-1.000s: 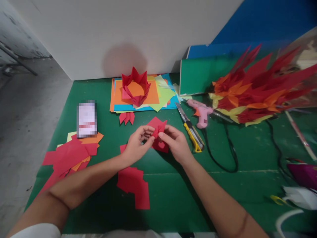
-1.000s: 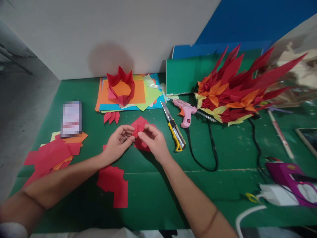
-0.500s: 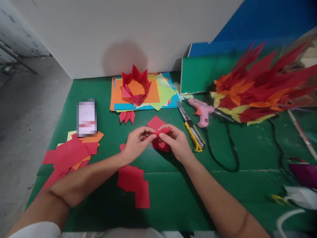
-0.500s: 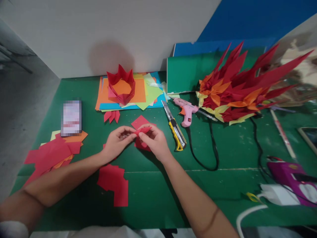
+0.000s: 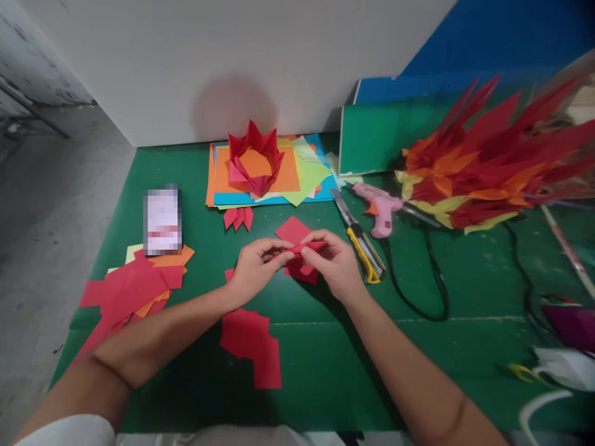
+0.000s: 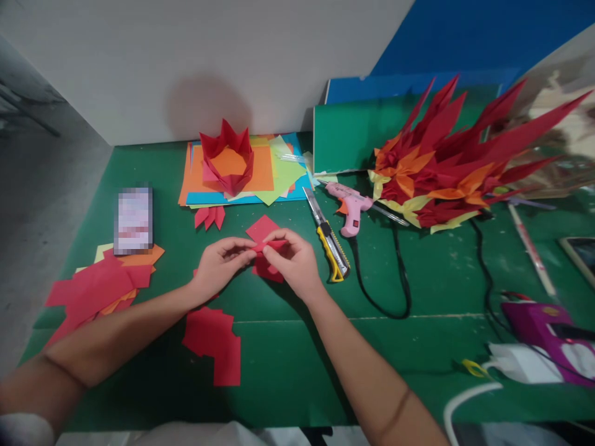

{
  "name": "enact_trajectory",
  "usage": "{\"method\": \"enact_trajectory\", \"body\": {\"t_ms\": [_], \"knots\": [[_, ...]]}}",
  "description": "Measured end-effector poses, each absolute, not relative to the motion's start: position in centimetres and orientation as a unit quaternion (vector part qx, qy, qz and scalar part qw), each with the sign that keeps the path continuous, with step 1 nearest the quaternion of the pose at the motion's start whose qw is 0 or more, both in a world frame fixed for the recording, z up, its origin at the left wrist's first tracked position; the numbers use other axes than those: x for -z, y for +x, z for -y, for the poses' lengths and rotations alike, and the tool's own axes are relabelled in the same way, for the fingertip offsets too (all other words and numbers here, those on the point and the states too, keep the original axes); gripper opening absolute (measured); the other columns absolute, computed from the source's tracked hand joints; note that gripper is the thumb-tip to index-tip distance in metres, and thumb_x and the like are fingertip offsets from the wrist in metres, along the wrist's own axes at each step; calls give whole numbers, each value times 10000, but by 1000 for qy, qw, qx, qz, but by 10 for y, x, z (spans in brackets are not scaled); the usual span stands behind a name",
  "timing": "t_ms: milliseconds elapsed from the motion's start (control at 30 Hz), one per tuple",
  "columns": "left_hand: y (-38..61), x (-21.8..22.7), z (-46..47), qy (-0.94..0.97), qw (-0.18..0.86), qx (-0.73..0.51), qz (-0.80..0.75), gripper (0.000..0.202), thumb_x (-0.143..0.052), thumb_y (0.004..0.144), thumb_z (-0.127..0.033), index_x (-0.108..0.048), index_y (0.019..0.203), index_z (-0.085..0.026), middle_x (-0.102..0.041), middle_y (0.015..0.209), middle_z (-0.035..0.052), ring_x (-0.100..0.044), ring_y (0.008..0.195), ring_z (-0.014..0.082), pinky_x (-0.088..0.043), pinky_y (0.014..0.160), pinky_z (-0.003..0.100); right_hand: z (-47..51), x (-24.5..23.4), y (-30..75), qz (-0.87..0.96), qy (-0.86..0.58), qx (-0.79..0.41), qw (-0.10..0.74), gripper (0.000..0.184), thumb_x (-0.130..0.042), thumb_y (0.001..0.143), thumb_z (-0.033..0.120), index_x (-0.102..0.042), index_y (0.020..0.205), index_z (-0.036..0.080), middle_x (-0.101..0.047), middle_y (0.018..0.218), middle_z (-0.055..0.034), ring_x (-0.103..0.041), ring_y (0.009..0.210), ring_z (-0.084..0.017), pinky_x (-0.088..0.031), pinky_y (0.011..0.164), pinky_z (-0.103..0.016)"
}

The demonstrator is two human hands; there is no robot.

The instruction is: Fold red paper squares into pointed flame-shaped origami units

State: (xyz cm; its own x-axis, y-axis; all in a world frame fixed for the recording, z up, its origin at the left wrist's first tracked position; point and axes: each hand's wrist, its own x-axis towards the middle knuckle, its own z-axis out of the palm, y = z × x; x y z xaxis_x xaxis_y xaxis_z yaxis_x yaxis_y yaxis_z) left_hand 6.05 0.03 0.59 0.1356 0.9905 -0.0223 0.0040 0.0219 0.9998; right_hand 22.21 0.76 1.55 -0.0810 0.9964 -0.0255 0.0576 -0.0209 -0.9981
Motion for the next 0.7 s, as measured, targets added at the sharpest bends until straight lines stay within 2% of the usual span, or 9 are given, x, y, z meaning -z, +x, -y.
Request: {"method": "enact_trajectory", "body": {"t_ms": [133, 233, 500, 700], "knots": [[59, -5, -1, 562, 499, -450, -483, 138, -692, 772, -290, -726, 871, -201, -700, 847, 37, -632, 712, 127, -522, 634, 231, -9, -13, 223, 559, -481, -467, 488, 169, -678, 721, 259, -624, 879, 229, -641, 880, -13, -606, 779, -145, -498, 692, -273], [59, -4, -1, 571, 490, -444, -487, 121, -680, 787, -288, -730, 872, -217, -703, 861, 39, -641, 761, 145, -525, 644, 240, -8, -12, 224, 579, -491, -451, 470, 105, -667, 744, 269, -651, 835, 220, -670, 850, -24, -624, 787, -163, -505, 740, -309], [59, -4, -1, 560, 494, -445, -494, 129, -690, 772, -286, -721, 862, -198, -699, 862, 40, -642, 743, 139, -524, 635, 232, -9, -15, 228, 614, -509, -398, 454, 85, -646, 770, 294, -683, 790, 220, -696, 830, -36, -636, 803, -187, -508, 777, -347], [60, -5, -2, 575, 487, -443, -486, 97, -680, 775, -255, -694, 832, -178, -686, 827, 34, -631, 746, 126, -511, 667, 225, -7, -16, 223, 591, -513, -420, 460, 67, -655, 752, 278, -670, 757, 213, -683, 798, -26, -630, 762, -171, -505, 745, -325]]}}
